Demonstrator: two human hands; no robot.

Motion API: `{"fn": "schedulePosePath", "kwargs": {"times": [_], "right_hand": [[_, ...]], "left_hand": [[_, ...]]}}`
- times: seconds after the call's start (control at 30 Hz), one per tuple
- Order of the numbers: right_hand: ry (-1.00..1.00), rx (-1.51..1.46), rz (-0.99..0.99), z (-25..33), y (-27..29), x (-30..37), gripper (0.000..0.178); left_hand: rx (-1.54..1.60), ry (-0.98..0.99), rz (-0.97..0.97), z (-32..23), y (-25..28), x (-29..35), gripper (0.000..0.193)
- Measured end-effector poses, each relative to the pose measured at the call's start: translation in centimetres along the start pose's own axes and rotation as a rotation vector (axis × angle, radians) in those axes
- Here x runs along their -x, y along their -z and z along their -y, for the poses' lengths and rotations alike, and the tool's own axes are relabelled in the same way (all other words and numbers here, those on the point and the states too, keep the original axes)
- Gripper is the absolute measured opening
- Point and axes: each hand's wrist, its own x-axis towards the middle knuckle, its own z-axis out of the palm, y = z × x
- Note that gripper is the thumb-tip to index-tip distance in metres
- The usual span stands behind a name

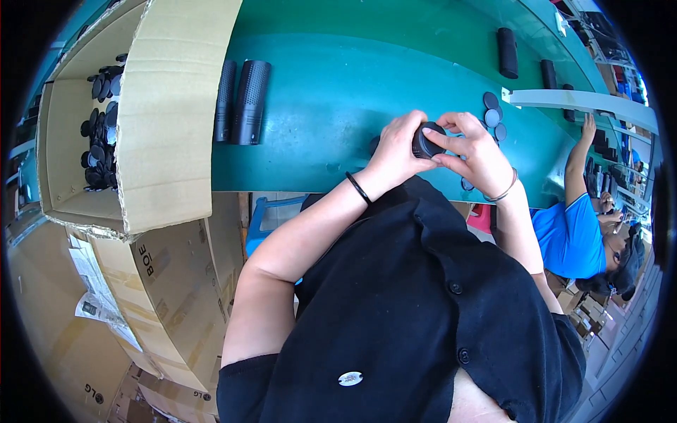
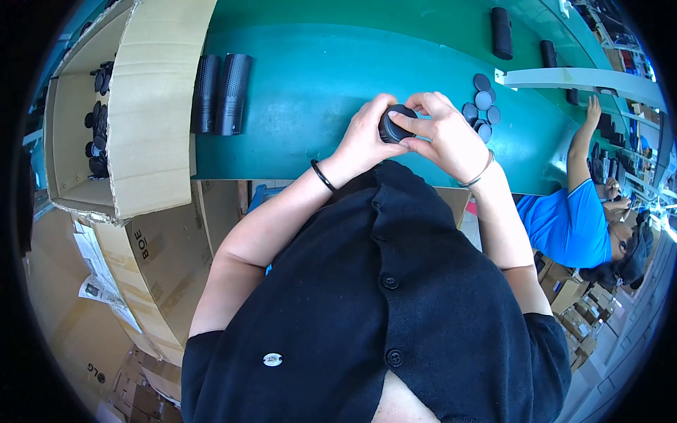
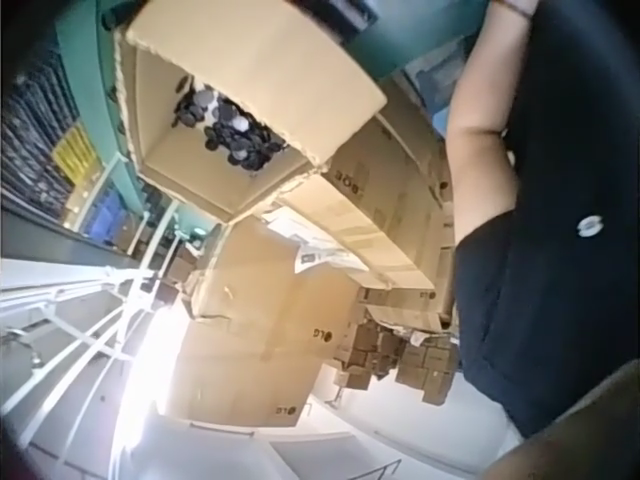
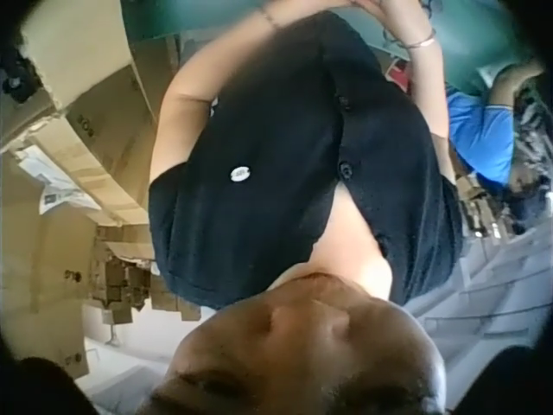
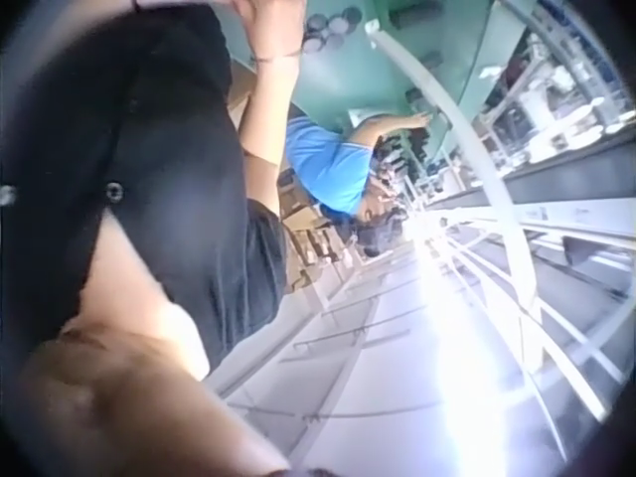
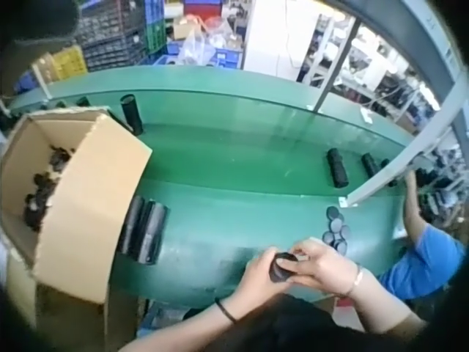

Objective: The person assembles plastic caps onto plastic tubes by hand, taking the caps from a cardboard box and pressing them onto the tubes on a conveyor belt.

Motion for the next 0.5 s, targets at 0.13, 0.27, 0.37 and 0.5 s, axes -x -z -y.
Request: {"fn": "schedulePosePath", "kwargs": {"times": [0.13,0.27,0.37,0.5], "right_hand": [[-0.078,-0.143,0.016,-0.1,-0.4,0.3,0.05],[-0.115,-0.207,0.025,0.0,0.0,0.4,0.051],[-0.091,-0.164,0.032,-0.2,0.0,0.3,0.051],[-0.029,-0.144,0.053,-0.7,-0.2,0.1,0.051]], "left_hand": [[0.142,0.153,0.09,-0.2,0.0,0.1,0.067],[0.065,0.037,0.104,0.3,-0.2,0.2,0.066],[-0.022,-0.015,0.12,0.2,0.2,-0.1,0.065],[0.025,-0.064,0.185,0.2,1.2,0.0,0.06]]}}
